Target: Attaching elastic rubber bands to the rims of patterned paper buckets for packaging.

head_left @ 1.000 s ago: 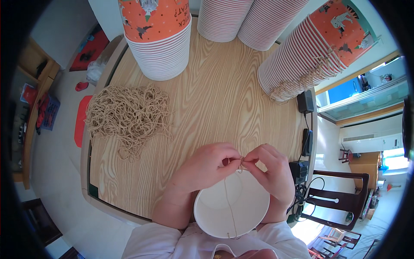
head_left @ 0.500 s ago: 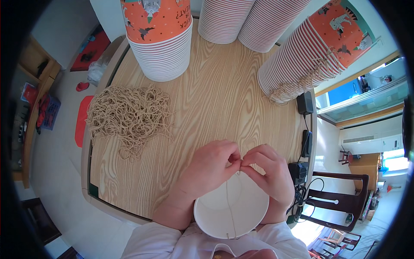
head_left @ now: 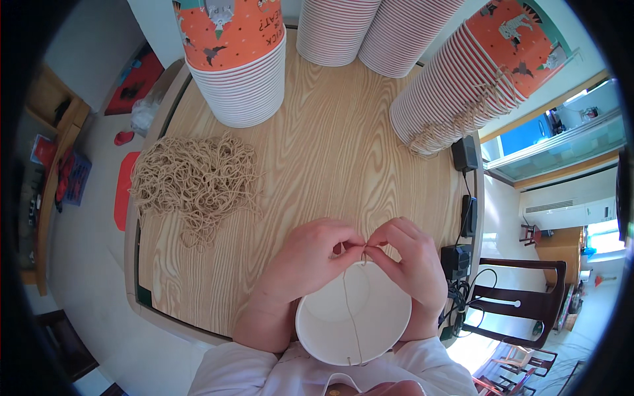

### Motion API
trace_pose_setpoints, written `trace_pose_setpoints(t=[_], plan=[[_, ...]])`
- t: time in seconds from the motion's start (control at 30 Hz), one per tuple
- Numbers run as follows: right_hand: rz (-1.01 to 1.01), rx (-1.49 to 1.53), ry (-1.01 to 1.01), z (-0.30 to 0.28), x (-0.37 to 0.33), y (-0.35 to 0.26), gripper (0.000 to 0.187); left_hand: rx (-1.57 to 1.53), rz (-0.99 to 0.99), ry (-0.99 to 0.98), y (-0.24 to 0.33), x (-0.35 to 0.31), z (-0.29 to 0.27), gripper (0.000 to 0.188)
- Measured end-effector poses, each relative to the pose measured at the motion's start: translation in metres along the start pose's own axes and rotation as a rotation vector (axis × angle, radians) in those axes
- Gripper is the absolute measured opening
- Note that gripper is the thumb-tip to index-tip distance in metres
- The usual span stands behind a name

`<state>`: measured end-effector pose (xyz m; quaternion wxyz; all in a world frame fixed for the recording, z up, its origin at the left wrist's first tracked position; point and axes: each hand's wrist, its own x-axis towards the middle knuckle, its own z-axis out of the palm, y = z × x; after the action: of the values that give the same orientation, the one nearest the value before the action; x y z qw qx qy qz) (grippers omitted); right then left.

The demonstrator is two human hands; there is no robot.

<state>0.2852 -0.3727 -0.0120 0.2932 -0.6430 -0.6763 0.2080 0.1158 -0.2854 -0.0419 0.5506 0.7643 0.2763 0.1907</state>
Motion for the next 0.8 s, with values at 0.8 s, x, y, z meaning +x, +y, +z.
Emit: trace_pose_setpoints(t=[0.8], plan=[[-0.017, 0.059, 0.013, -0.0017, -0.0019, -0.004, 0.014, -0.14, -0.048, 0.032, 0.003, -0.0011, 0.0017, 0.012]])
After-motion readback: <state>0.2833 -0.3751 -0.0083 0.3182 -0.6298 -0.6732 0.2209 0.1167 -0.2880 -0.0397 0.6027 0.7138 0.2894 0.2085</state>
